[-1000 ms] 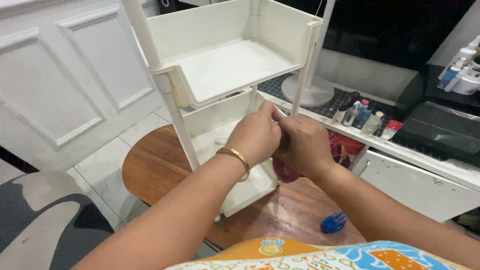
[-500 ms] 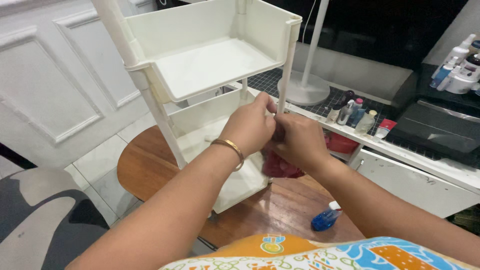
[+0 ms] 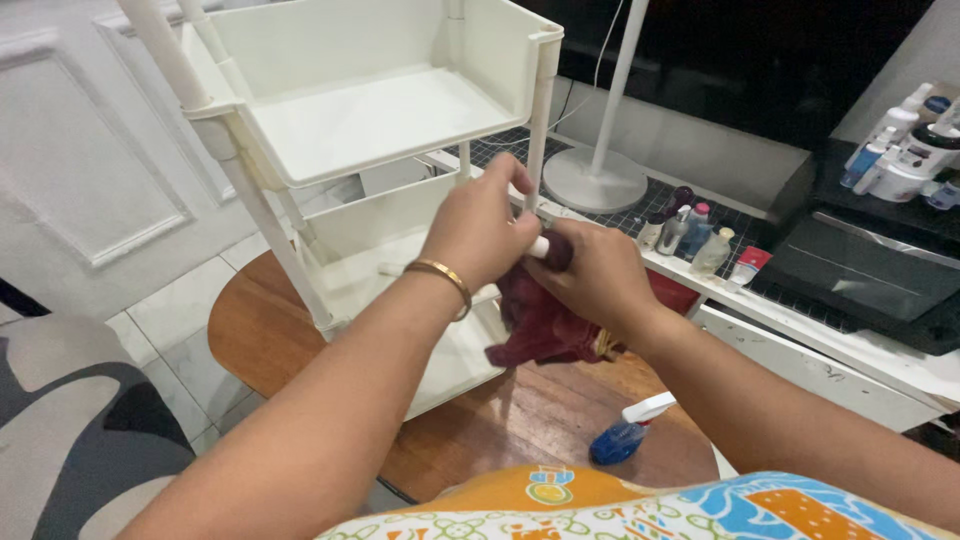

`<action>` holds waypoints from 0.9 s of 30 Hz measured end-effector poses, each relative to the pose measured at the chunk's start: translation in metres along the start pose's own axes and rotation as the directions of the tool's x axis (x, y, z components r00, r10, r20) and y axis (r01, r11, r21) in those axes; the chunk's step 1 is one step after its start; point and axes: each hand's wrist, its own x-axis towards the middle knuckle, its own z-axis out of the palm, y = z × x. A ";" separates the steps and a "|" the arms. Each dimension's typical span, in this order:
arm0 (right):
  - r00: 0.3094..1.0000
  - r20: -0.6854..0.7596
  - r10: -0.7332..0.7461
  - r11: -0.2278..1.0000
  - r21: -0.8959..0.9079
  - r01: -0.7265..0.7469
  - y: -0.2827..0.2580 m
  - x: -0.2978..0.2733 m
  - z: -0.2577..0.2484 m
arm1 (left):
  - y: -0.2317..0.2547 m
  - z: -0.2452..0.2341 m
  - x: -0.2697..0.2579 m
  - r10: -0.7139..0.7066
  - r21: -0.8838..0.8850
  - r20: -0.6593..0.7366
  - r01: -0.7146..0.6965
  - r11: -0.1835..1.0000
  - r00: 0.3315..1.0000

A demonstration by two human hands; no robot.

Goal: The person assembles a white plastic rolling cart by inserting vertical poles into the frame and wiping them with a cloth. The person handles the cart frame, poles, and a cloth, then secures the poles into place.

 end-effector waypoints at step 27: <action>0.915 0.376 0.146 0.647 0.663 -0.376 0.034 -0.003 0.037 | -0.005 0.040 -0.014 -0.128 -0.477 -0.184 0.025 0.879 0.975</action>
